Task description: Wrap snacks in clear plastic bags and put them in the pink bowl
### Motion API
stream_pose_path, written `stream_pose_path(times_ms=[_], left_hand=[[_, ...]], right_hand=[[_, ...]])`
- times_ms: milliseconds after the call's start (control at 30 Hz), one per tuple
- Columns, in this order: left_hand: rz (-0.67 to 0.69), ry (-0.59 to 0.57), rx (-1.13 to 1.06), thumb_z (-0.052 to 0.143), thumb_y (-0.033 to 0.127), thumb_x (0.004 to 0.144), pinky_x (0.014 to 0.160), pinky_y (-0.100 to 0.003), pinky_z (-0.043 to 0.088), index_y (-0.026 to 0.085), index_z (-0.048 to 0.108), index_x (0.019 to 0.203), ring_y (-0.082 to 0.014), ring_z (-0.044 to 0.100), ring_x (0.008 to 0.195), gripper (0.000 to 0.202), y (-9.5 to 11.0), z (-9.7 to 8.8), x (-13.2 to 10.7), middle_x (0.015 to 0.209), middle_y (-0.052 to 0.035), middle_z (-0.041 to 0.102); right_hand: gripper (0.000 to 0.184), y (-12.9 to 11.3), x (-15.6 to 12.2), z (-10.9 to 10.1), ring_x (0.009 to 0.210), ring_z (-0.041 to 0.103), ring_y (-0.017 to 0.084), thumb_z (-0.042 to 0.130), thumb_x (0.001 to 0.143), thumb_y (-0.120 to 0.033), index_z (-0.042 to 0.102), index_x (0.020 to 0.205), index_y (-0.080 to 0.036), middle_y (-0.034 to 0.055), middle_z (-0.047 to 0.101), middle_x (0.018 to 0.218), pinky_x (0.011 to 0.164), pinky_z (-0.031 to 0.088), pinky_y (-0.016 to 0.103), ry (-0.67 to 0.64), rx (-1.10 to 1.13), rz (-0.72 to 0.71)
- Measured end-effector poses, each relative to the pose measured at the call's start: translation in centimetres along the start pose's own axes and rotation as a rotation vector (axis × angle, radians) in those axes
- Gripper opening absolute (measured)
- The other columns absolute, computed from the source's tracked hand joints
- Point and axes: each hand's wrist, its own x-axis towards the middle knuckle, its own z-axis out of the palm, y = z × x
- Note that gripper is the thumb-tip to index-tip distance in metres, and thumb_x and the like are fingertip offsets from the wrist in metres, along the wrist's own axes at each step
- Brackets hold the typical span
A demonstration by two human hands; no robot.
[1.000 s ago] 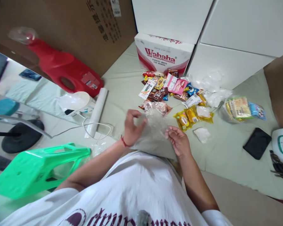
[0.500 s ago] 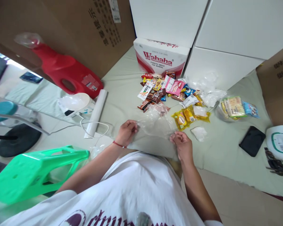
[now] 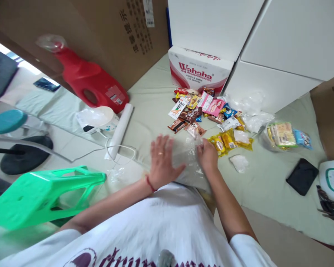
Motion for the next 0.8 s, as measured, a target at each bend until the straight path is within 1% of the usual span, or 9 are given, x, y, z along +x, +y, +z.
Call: stream_pose_path(times_ms=[67,167,300,400,433,500,600,700,800], left_hand=[[0.028,-0.153,0.047,0.068,0.048,0.084,0.118,-0.056,0.028,0.016,0.053,0.143,-0.0396,0.042,0.144,0.068,0.8,2.0,1.7,0.148,-0.0218,0.054],[-0.205,-0.371,-0.114,0.053,0.039,0.094,0.090,-0.041,0.046,0.017,0.071,0.099,-0.0303,0.066,0.104,0.028,-1.5,3.8,3.4,0.102,-0.0146,0.073],[-0.707,-0.353,-0.565,0.046,0.039,0.094,0.059,-0.028,0.037,0.021,0.051,0.062,-0.0170,0.053,0.060,0.037,-6.3,3.2,3.6,0.056,-0.0006,0.049],[-0.831,-0.383,-0.679,0.041,0.037,0.094,0.049,-0.027,0.030,0.022,0.046,0.061,-0.0129,0.038,0.045,0.037,-7.8,2.3,3.2,0.050,0.0033,0.037],[-0.854,-0.394,-0.703,0.039,0.038,0.095,0.048,-0.027,0.028,0.023,0.046,0.061,-0.0124,0.035,0.043,0.038,-7.8,2.2,3.0,0.050,0.0037,0.036],[-0.894,-0.425,-0.750,0.036,0.045,0.098,0.045,-0.027,0.027,0.023,0.045,0.060,-0.0119,0.032,0.040,0.045,-7.5,2.1,2.7,0.047,0.0041,0.033],[-0.934,-0.502,-0.803,0.029,0.064,0.100,0.043,-0.028,0.025,0.023,0.049,0.058,-0.0118,0.030,0.035,0.062,-6.9,2.2,2.3,0.040,0.0043,0.029],[-0.943,-0.581,-0.841,0.019,0.078,0.095,0.041,-0.029,0.022,0.021,0.055,0.055,-0.0119,0.030,0.032,0.079,-6.7,2.0,2.1,0.036,0.0027,0.029],[-0.951,-0.655,-0.854,0.007,0.084,0.091,0.040,-0.029,0.023,0.018,0.060,0.055,-0.0119,0.030,0.032,0.092,-6.8,1.7,2.2,0.035,0.0010,0.031]], right_hand=[[0.032,-0.2,0.3,0.6,0.084,0.061,0.023,0.050,0.093,-0.040,0.071,0.098,-0.016,0.0101,0.069,0.087,0.082,0.048,0.036,-0.049,0.052,-0.038],[0.031,1.8,-1.0,-0.2,0.075,0.060,0.019,0.056,0.087,-0.046,0.071,0.092,-0.019,0.0058,0.068,0.082,0.072,0.048,0.031,-0.101,0.249,0.021],[0.045,5.7,-2.8,-3.9,0.058,0.051,0.015,0.067,0.077,-0.063,0.067,0.086,-0.019,0.0001,0.060,0.067,0.058,0.044,0.028,-0.296,0.497,0.320],[0.051,6.9,-1.2,-8.2,0.063,0.056,0.016,0.068,0.078,-0.068,0.070,0.090,-0.019,0.0019,0.065,0.072,0.060,0.045,0.028,-0.629,0.408,0.279],[0.051,6.7,0.1,-9.4,0.068,0.059,0.017,0.066,0.080,-0.068,0.072,0.094,-0.019,0.0034,0.069,0.077,0.063,0.047,0.028,-0.646,0.320,0.223],[0.048,5.4,3.5,-11.0,0.079,0.065,0.022,0.061,0.087,-0.065,0.074,0.106,-0.022,0.0063,0.073,0.089,0.070,0.049,0.031,-0.473,0.078,0.116],[0.047,2.1,9.1,-9.4,0.095,0.067,0.030,0.057,0.091,-0.057,0.072,0.119,-0.022,0.0121,0.074,0.103,0.080,0.048,0.038,-0.196,-0.325,0.037],[0.039,-0.9,12.9,-4.6,0.103,0.065,0.033,0.066,0.087,-0.049,0.075,0.108,-0.016,0.0184,0.073,0.109,0.082,0.045,0.038,-0.313,-0.479,0.014],[0.025,-1.6,14.1,-1.2,0.084,0.064,0.026,0.070,0.083,-0.039,0.073,0.091,-0.016,0.0118,0.072,0.089,0.072,0.042,0.033,-0.420,-0.341,0.082]])
